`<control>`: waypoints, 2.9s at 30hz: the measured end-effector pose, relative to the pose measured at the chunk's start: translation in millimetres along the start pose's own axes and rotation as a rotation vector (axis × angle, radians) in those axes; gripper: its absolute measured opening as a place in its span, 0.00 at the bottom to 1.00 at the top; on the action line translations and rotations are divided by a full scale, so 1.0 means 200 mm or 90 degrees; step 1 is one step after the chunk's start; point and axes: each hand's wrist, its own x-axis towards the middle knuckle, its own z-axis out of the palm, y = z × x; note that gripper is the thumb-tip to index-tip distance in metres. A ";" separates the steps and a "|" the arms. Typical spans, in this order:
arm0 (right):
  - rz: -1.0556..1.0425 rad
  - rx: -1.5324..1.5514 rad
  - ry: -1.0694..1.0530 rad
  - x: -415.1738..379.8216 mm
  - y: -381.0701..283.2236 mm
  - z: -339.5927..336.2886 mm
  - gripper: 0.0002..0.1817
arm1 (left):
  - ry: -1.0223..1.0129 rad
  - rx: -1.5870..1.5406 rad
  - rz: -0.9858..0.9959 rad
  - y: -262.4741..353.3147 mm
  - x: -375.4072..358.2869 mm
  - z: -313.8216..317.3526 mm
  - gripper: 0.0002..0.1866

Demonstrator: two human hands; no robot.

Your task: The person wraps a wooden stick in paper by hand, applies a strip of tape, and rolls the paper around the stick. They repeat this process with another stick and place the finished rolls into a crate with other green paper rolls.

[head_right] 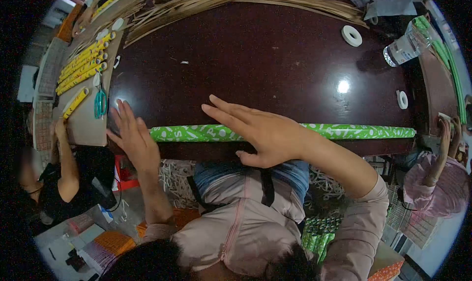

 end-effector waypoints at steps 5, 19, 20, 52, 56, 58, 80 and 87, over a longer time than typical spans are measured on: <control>-0.013 -0.026 0.042 -0.01 0.01 0.01 0.49 | -0.103 -0.100 0.139 0.36 -0.08 0.03 0.31; 0.462 -0.561 0.300 0.00 -0.12 0.29 0.40 | -0.121 -0.048 0.159 0.37 -0.11 0.08 0.34; 0.490 -0.582 0.299 -0.04 -0.13 0.28 0.40 | -0.123 -0.047 0.167 0.36 -0.10 0.08 0.35; 0.442 -0.170 0.457 -0.20 -0.21 0.26 0.36 | -0.193 -0.021 0.184 0.37 -0.11 0.03 0.53; 0.440 -0.150 0.436 -0.23 -0.21 0.25 0.37 | -0.204 -0.020 0.184 0.38 -0.10 0.03 0.53; 0.435 -0.129 0.475 -0.20 -0.22 0.24 0.37 | -0.208 -0.018 0.188 0.38 -0.11 0.02 0.53; 0.451 -0.167 0.415 -0.37 -0.22 0.20 0.43 | -0.239 -0.013 0.181 0.38 -0.10 -0.01 0.51; 0.504 -0.329 0.470 -0.42 -0.15 0.19 0.45 | -0.250 0.004 0.181 0.38 -0.10 -0.02 0.49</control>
